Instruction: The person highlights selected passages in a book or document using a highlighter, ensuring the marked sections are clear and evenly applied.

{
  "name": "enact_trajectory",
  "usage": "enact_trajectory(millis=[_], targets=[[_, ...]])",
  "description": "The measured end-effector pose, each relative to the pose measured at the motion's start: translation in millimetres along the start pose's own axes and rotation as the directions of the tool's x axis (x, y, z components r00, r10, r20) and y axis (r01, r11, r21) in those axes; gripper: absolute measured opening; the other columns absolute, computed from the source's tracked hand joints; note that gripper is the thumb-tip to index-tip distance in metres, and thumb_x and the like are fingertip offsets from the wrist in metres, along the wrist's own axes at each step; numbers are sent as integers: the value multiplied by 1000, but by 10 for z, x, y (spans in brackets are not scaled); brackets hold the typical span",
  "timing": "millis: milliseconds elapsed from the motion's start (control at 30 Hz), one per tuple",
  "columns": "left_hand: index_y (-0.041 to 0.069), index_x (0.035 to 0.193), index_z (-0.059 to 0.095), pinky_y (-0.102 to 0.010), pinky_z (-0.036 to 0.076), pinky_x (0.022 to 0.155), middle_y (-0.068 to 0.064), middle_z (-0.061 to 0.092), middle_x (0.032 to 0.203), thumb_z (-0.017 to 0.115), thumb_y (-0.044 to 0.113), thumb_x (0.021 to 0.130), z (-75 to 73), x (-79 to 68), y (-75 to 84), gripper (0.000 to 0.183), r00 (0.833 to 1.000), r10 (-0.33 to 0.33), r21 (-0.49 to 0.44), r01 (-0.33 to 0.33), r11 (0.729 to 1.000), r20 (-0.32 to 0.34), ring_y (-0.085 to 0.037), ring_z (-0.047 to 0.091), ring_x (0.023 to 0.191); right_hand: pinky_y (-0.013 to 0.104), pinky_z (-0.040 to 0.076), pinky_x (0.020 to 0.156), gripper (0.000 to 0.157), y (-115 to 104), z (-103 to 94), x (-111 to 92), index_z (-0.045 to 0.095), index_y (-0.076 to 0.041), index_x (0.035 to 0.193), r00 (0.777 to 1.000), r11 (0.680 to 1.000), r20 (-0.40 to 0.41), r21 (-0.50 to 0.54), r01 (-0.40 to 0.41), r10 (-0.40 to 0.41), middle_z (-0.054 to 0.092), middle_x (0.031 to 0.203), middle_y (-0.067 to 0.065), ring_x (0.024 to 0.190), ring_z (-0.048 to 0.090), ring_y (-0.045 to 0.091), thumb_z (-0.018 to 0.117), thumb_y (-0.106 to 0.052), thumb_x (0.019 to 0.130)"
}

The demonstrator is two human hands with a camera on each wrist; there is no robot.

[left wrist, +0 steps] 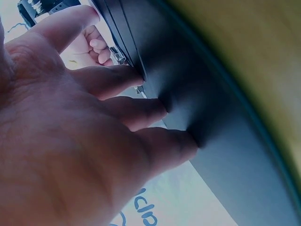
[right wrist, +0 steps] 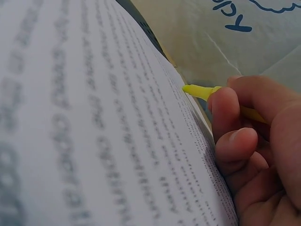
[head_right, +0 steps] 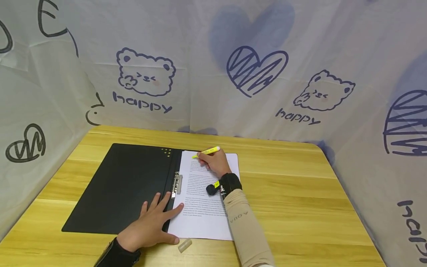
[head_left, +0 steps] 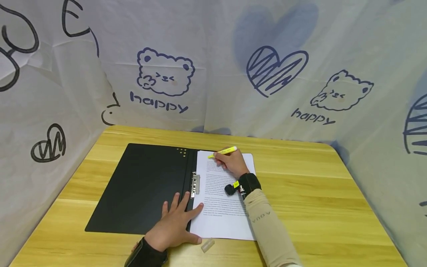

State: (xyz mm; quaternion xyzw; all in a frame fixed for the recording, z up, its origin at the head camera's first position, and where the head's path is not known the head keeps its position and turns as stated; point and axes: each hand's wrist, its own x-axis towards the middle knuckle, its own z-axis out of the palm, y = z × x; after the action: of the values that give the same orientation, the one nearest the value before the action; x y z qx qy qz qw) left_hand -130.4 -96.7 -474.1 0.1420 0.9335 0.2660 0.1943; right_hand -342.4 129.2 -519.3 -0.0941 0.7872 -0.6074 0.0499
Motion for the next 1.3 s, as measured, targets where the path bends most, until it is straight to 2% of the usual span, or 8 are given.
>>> enact_trajectory(millis=[233, 1300], targets=[[24, 156, 50, -78, 2, 114, -24, 15, 170, 89, 50, 75, 18, 6, -2, 94, 1000, 2, 6, -2, 1000, -2, -52, 0, 155, 24, 39, 46, 25, 20, 0, -27, 75, -6, 87, 1000, 1000, -6, 13, 21, -21, 68, 71, 9, 49, 48, 13, 78, -30, 95], [24, 156, 50, -77, 1, 115, -23, 14, 170, 90, 49, 74, 5, 7, 18, 95, 1000, -11, 7, 11, 1000, -8, -51, -1, 155, 23, 39, 45, 26, 4, 2, 1, 74, -5, 89, 1000, 1000, 5, -7, 9, -9, 68, 72, 10, 48, 49, 13, 77, -30, 96]])
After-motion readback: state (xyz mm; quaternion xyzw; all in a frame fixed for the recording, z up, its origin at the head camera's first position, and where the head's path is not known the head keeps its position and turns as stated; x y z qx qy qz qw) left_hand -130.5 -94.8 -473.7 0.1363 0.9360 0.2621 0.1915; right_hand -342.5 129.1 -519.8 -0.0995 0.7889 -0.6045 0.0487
